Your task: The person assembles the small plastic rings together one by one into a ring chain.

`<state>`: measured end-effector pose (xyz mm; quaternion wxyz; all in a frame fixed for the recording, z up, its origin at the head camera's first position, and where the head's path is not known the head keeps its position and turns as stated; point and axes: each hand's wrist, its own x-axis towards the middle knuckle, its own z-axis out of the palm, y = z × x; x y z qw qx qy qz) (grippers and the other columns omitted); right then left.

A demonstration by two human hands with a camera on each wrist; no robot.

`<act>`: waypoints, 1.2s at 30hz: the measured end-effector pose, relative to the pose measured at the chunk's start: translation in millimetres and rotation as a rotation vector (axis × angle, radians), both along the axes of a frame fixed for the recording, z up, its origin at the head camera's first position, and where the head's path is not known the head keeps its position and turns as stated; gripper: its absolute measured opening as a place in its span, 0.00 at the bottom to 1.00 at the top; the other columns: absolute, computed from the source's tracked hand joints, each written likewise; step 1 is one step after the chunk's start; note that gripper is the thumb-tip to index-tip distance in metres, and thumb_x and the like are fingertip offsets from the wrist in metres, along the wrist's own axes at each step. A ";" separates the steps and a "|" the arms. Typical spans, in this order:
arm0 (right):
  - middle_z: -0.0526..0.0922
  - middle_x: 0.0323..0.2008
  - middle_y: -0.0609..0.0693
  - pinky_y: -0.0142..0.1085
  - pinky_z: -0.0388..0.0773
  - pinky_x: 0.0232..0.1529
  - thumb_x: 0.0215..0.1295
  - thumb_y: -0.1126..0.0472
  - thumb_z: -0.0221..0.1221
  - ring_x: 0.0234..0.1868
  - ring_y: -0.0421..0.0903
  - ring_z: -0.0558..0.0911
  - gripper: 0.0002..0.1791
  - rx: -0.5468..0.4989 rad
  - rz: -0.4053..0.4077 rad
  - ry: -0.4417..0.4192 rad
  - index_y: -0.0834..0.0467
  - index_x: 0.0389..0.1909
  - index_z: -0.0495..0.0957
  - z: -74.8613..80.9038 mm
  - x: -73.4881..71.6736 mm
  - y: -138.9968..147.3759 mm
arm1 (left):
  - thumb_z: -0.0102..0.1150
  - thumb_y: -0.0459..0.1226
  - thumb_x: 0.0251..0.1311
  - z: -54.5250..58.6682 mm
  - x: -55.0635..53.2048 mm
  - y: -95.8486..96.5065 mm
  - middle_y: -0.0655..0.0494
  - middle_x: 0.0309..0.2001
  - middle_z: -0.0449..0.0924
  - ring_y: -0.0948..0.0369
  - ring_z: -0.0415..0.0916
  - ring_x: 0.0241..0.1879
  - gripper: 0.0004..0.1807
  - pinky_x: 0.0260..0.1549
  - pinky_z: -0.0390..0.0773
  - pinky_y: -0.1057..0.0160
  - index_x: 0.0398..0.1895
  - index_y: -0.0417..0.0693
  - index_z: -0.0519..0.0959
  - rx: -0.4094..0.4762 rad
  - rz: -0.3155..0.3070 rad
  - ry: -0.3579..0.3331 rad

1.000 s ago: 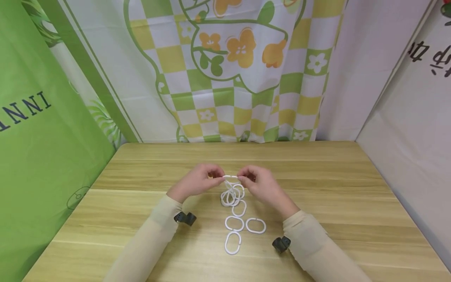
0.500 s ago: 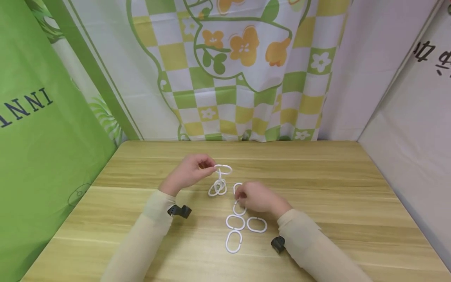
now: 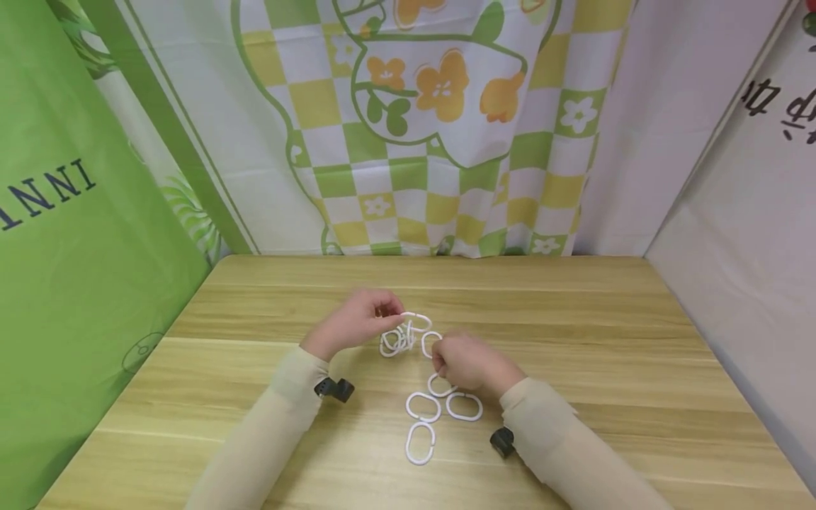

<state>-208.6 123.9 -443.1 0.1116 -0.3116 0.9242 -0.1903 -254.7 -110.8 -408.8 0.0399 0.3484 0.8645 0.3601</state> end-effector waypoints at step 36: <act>0.75 0.26 0.46 0.39 0.72 0.33 0.65 0.66 0.59 0.29 0.43 0.73 0.05 -0.164 -0.143 -0.106 0.54 0.30 0.76 11.3 1.8 24.1 | 0.61 0.37 0.65 -5.8 5.2 13.0 0.63 0.27 0.76 0.65 0.73 0.29 0.03 0.31 0.74 0.68 0.34 0.49 0.81 -0.097 -0.023 -0.007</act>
